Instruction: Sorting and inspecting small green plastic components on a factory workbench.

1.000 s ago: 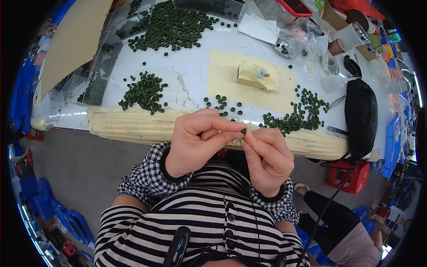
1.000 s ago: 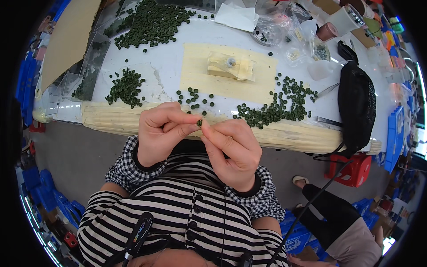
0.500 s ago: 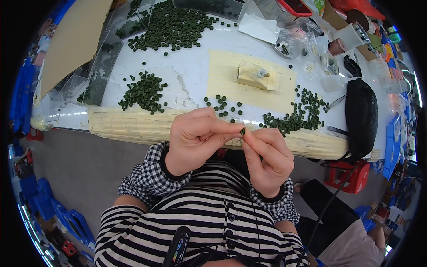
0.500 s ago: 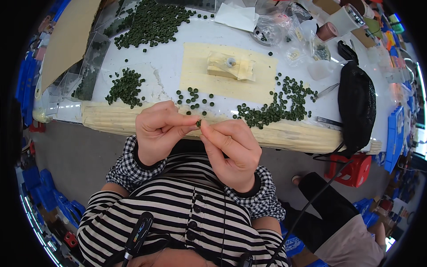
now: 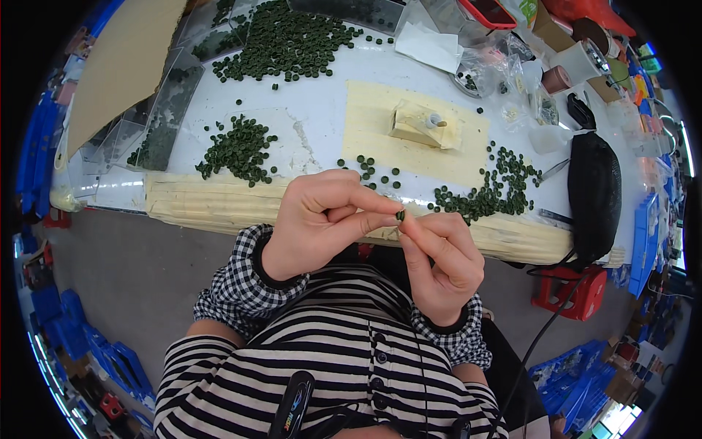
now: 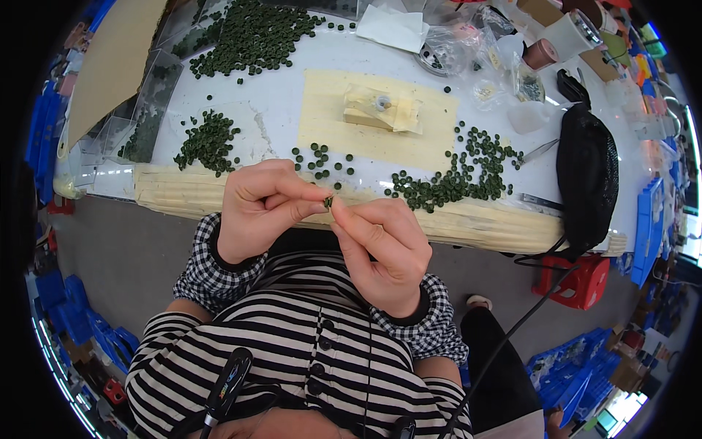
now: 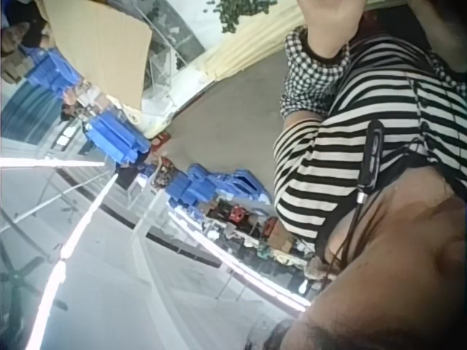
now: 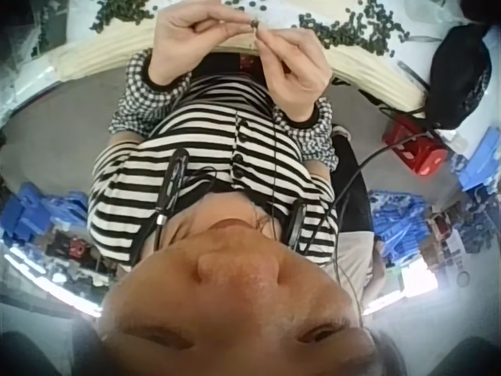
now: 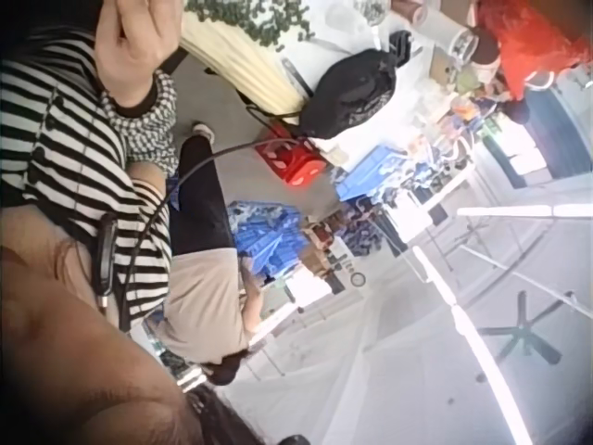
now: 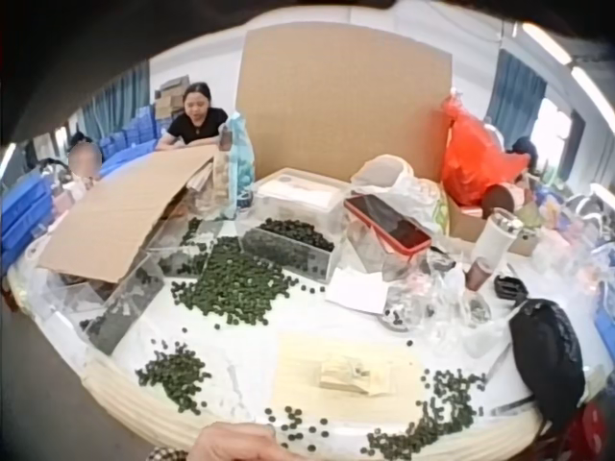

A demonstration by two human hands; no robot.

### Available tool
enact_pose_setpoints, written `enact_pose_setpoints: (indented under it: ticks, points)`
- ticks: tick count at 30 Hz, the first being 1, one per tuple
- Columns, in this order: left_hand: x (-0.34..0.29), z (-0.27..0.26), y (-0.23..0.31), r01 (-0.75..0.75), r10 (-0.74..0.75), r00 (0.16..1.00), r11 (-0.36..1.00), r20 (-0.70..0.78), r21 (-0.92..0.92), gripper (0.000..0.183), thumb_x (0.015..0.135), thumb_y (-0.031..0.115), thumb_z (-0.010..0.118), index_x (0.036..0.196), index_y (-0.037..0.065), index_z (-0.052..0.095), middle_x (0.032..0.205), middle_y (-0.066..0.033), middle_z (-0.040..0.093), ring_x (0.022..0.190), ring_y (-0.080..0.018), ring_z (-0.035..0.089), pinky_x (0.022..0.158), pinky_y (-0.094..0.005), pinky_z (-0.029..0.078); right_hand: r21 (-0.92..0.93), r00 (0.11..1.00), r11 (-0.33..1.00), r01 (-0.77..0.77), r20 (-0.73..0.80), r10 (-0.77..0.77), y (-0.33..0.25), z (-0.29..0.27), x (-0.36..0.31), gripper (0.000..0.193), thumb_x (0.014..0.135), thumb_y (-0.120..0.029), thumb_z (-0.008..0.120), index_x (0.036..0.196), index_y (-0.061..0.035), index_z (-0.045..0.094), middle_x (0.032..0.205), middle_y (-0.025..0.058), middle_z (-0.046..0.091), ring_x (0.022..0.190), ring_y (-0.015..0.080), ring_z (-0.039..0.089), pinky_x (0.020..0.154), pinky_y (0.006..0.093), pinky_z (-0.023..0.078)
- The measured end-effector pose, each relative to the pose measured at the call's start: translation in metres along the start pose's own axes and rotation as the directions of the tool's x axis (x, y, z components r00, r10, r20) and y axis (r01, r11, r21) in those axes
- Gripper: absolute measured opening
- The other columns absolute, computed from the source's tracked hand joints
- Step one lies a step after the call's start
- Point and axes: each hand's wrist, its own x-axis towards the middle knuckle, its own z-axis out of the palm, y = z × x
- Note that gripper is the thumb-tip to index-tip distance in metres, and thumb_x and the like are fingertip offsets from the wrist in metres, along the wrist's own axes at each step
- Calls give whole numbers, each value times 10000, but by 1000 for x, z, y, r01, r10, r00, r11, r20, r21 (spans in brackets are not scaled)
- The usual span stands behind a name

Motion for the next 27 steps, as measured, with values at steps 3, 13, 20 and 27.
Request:
enact_pose_setpoints:
  ticks: [3, 13, 20, 27]
  points:
    - [0, -1, 0, 4, -4, 1000, 1000, 1, -7, 191, 747, -7, 764, 923, 66, 751, 557, 67, 354, 535, -49, 333, 507, -227, 251, -2, 1000, 1000, -2, 6, 2, -2, 0, 1, 370, 667, 96, 739, 1022, -5, 718, 764, 68, 631, 655, 185, 566, 580, 269, 425]
    - [-1, -2, -2, 62, -59, 997, 996, 45, -70, 171, 779, 15, 747, 943, 64, 749, 546, 73, 379, 543, -44, 331, 516, -223, 273, -36, 999, 999, 34, 6, -34, -2, 0, 2, 337, 670, 91, 742, 994, 2, 721, 747, 68, 627, 634, 181, 560, 554, 262, 420]
    - [1, -3, -1, 86, -82, 995, 993, 63, -75, 174, 797, 22, 733, 965, 68, 745, 560, 76, 380, 543, -37, 324, 522, -217, 279, -42, 1000, 999, 9, 7, -9, -1, 1, -1, 343, 680, 90, 740, 1008, -6, 720, 761, 68, 627, 642, 185, 558, 568, 267, 431]
    - [2, -4, 1, 77, -75, 997, 995, -30, 65, 172, 762, -21, 738, 925, 37, 742, 567, 66, 323, 527, -48, 305, 507, -230, 247, -73, 998, 996, -60, 6, 61, 4, -1, 1, 305, 723, 81, 718, 1017, -1, 712, 812, 93, 639, 671, 200, 567, 581, 267, 441]
